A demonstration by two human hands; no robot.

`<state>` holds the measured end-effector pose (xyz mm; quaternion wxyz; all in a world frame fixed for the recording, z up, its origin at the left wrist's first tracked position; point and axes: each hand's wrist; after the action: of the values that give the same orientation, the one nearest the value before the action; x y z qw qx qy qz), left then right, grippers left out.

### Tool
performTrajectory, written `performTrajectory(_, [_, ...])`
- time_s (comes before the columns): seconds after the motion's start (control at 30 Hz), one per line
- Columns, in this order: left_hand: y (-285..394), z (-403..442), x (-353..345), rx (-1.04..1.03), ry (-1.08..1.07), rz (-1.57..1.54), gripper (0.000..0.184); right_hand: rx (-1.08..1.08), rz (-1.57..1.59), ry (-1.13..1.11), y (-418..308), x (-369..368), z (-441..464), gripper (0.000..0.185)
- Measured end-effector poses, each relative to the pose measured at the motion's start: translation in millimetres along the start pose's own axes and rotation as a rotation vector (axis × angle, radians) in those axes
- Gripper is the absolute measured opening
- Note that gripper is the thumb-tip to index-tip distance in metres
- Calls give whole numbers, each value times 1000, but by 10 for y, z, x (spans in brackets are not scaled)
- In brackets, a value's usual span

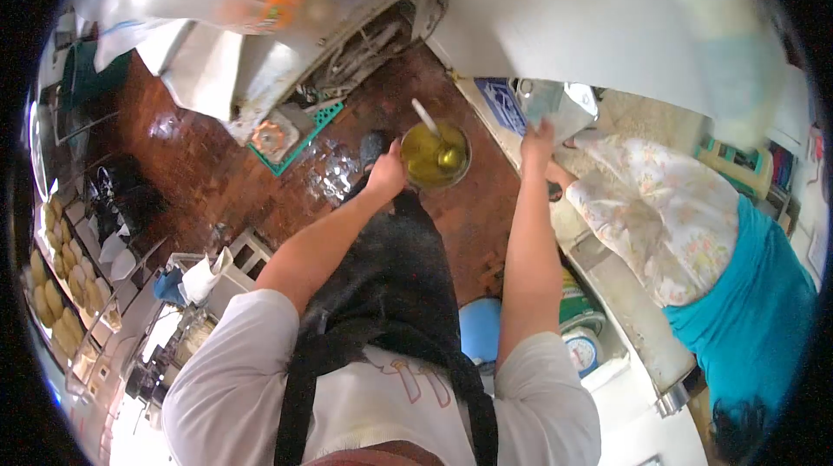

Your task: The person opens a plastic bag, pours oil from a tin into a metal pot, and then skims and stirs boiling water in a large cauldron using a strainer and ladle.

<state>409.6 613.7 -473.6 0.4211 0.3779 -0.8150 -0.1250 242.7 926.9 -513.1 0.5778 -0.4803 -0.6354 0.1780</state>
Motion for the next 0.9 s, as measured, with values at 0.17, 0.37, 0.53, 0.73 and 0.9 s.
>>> performTrajectory(0.17, [-77, -957, 526, -95, 7, 80, 70, -326, 88, -589, -779, 327, -1303, 46])
performTrajectory(0.37, [-70, -2069, 1570, -58, 12, -113, 48, 130, -246, -937, -2020, 637, -2586, 42])
performTrajectory(0.53, [-435, -2746, 2227, 61, 6, -484, 41, 260, -254, -1033, -2646, 541, -3244, 37])
performTrajectory(0.73, [-1295, -3427, 3084, 78, 235, -646, 36, 390, -223, -1000, -3521, -153, -3850, 34])
performTrajectory(0.9, [-2280, -3763, 3814, 110, 398, -419, 39, 459, -254, -1058, -3995, -1162, -4317, 35])
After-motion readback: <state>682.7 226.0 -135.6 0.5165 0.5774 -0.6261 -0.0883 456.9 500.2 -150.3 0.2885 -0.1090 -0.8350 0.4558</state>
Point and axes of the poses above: each hand's wrist, its own z-axis towards the middle knuckle, its own x-axis out of the back of the hand, y = z × x, and after that the axes turned 9 degrees about z, right-handed
